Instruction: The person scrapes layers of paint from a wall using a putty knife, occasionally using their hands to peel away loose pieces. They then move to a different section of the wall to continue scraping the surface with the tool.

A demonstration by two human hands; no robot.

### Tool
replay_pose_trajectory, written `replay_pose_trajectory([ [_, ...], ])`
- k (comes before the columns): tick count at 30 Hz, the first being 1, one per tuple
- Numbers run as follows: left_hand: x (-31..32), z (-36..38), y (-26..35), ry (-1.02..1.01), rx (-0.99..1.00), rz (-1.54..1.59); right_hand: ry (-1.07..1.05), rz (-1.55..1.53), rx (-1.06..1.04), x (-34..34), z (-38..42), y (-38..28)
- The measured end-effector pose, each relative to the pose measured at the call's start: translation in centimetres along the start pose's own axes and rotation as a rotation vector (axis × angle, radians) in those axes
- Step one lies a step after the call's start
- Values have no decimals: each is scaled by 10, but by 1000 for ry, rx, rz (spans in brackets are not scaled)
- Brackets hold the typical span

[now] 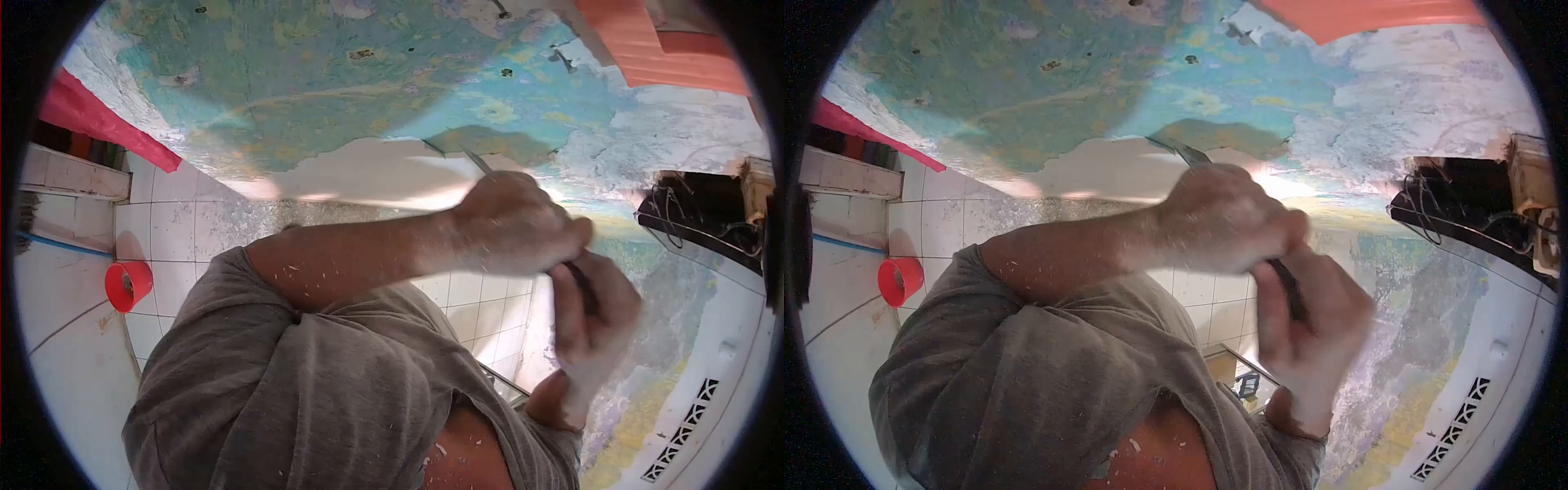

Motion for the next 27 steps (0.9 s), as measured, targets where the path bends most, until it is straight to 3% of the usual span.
replay_pose_trajectory([
  [1, 24, 16, -33, 194, 80, -45, -18, 70, -48, 24, -4, 9],
  [2, 27, 32, -57, -76, -62, 10, -73, 151, -77, 56, -7, 31],
  [3, 67, 62, -86, 25, -104, 45, -167, 83, -25, 78, -5, 53],
  [5, 66, 91, -85, 71, -50, -59, -251, 235, -47, 99, 11, 55],
  [8, 57, 98, -59, 74, -143, -32, -320, 131, 74, 86, 24, 45],
  [11, 52, 89, -47, 97, -84, -24, -302, 24, 53, 71, 27, 43],
  [18, 30, 61, -33, -93, -67, -23, -165, 52, -47, 54, 30, 37],
  [21, 14, 30, -17, -73, 9, -78, -72, 13, -51, 23, 20, 17],
  [25, 0, 16, -13, 124, 97, -55, -17, 24, -105, 16, 3, 4],
  [27, 14, 33, -45, -145, -10, -216, -88, 99, -213, 53, -1, 32],
])
Point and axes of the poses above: each hand's wrist, its own z-axis away from the middle knuckle, its own x-axis out of the palm, y = z × x, the point moved 1 cm from there along -z, towards the middle knuckle, and after that the axes turned 4 degrees about y, right-handed, at the moved point
